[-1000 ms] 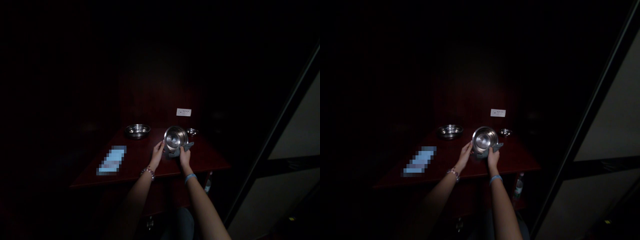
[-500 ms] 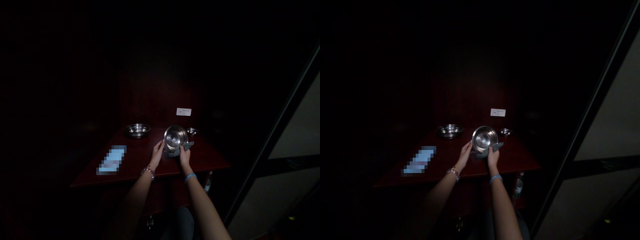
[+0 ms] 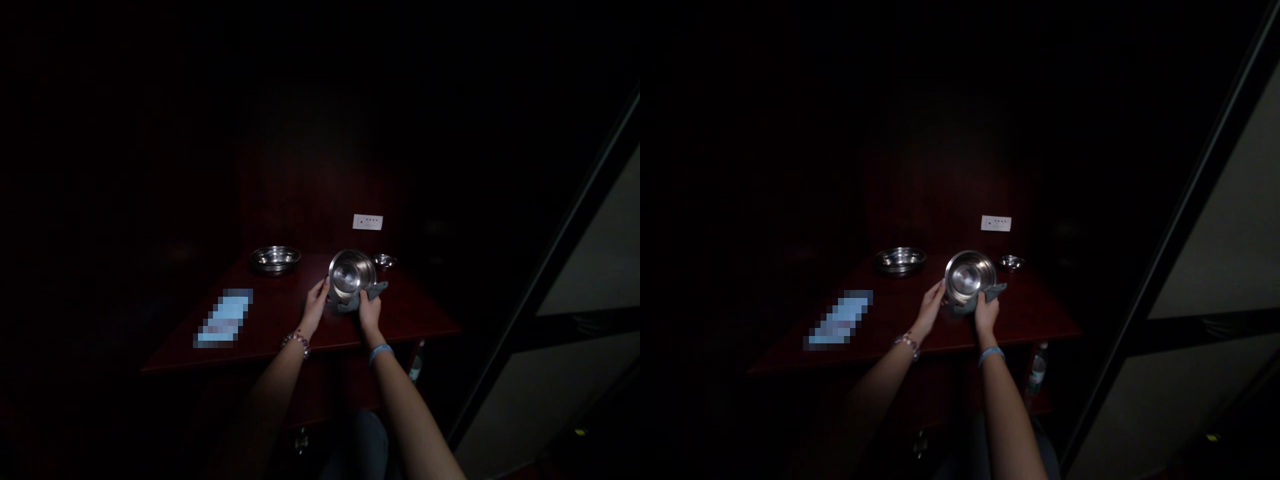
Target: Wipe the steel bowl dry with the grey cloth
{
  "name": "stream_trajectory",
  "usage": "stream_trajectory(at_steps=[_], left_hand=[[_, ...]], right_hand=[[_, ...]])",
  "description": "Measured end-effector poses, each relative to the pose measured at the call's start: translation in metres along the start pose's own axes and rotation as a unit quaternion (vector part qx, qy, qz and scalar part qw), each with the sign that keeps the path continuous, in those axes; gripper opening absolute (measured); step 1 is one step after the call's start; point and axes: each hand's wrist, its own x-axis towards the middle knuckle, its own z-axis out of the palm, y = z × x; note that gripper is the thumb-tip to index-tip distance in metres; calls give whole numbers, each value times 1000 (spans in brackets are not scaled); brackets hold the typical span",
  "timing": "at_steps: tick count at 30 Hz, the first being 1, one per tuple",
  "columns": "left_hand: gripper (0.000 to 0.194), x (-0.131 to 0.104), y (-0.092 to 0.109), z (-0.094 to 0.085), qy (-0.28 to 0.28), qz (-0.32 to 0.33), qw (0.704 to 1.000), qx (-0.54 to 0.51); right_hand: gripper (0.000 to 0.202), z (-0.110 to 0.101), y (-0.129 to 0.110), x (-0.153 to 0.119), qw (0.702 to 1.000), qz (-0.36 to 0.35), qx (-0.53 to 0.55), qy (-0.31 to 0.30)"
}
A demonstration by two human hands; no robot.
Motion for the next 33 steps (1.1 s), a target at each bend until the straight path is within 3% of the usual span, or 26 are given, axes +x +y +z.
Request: stream_trajectory(at_steps=[5, 11, 19, 26, 33], left_hand=[[63, -1, 2, 1, 2, 0, 1000, 6], [65, -3, 4, 1, -9, 1, 1000, 11], [54, 0, -1, -3, -15, -3, 999, 28], [46, 0, -4, -1, 13, -16, 999, 50], [43, 0, -5, 0, -1, -40, 999, 28]], right_hand=[[20, 0, 1, 0, 1000, 1, -5, 1], [23, 1, -2, 1, 998, 24, 62, -19], [27, 0, -5, 1, 994, 45, 96, 40], [29, 2, -1, 3, 998, 27, 51, 20], [35, 1, 5, 2, 1000, -12, 6, -5]])
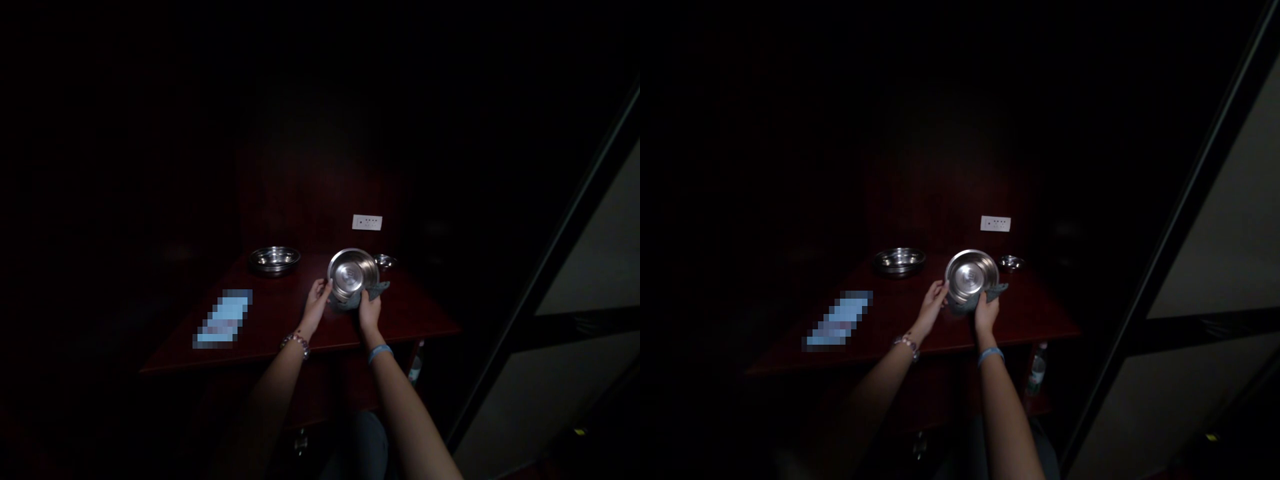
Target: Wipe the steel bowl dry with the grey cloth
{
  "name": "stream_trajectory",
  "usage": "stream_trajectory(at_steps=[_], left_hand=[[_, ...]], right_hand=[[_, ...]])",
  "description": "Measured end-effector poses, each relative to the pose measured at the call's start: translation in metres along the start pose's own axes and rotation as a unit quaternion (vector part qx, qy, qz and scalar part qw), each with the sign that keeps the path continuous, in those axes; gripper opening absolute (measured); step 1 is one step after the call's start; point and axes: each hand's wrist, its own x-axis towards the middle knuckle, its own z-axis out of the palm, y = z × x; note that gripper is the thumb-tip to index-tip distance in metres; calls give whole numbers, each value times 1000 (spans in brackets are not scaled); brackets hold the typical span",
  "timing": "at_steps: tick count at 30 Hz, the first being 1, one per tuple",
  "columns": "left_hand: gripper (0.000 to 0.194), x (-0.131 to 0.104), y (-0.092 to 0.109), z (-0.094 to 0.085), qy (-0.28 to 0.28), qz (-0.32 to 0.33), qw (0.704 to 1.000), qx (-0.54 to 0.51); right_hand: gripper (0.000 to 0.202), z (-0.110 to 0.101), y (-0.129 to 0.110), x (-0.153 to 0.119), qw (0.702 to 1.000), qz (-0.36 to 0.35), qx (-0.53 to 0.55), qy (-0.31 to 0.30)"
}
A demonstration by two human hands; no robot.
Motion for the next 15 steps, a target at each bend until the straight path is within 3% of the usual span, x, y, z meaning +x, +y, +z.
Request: stream_trajectory(at_steps=[8, 15], left_hand=[[40, 5, -14, 0, -3, -8, 1000, -4], [46, 8, -20, 0, -6, 33, 999, -10]], right_hand=[[41, 0, -6, -6, 1000, -2, 14, -24], [36, 2, -9, -8, 997, -10, 42, -67]])
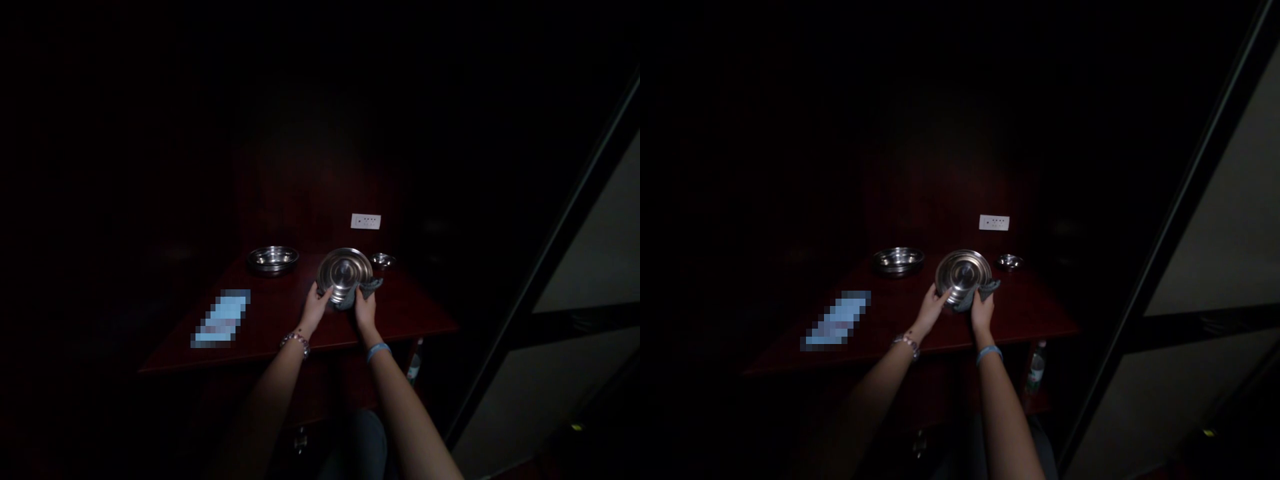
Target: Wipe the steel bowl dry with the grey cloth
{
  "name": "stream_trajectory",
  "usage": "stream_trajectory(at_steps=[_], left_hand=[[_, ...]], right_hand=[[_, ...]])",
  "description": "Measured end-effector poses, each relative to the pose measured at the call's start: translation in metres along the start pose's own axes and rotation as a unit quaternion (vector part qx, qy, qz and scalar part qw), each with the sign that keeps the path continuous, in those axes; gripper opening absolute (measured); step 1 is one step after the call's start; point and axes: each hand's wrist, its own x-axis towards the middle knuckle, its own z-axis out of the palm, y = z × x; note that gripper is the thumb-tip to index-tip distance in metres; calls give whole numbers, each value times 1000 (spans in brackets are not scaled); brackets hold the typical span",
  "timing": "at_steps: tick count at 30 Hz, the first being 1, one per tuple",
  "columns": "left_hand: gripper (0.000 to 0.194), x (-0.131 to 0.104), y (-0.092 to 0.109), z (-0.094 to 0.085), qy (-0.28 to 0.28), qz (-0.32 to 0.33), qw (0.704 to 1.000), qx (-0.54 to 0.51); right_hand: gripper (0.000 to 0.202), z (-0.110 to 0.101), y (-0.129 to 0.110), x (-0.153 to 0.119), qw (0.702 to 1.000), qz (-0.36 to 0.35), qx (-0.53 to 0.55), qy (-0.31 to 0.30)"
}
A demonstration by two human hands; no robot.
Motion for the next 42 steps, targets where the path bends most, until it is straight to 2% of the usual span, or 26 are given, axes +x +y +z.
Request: stream_trajectory(at_steps=[4, 13, 25, 29, 37, 40, 42], left_hand=[[47, -1, 2, 1, -5, -6, 1000, -2], [46, -4, 10, 0, 29, -27, 999, 27], [30, 0, 8, 0, 64, 16, 997, 34], [36, -3, 16, 1, 79, 34, 996, 13], [44, -4, 10, 2, 27, -9, 999, 18], [41, -1, 8, 0, 41, -16, 998, 41], [36, 2, 7, -2, 57, -20, 997, 50]], right_hand=[[37, 1, -1, 0, 1000, 10, 23, -4], [41, 4, -3, -1, 998, 10, 33, -48], [35, 5, 1, -1, 999, 22, -19, -21], [34, 4, -1, -3, 999, 28, -20, -35], [32, 4, 3, 0, 999, 36, -19, -24], [29, 6, 2, -1, 998, 39, -35, -18], [29, 8, 0, -1, 998, 31, -40, -37]])
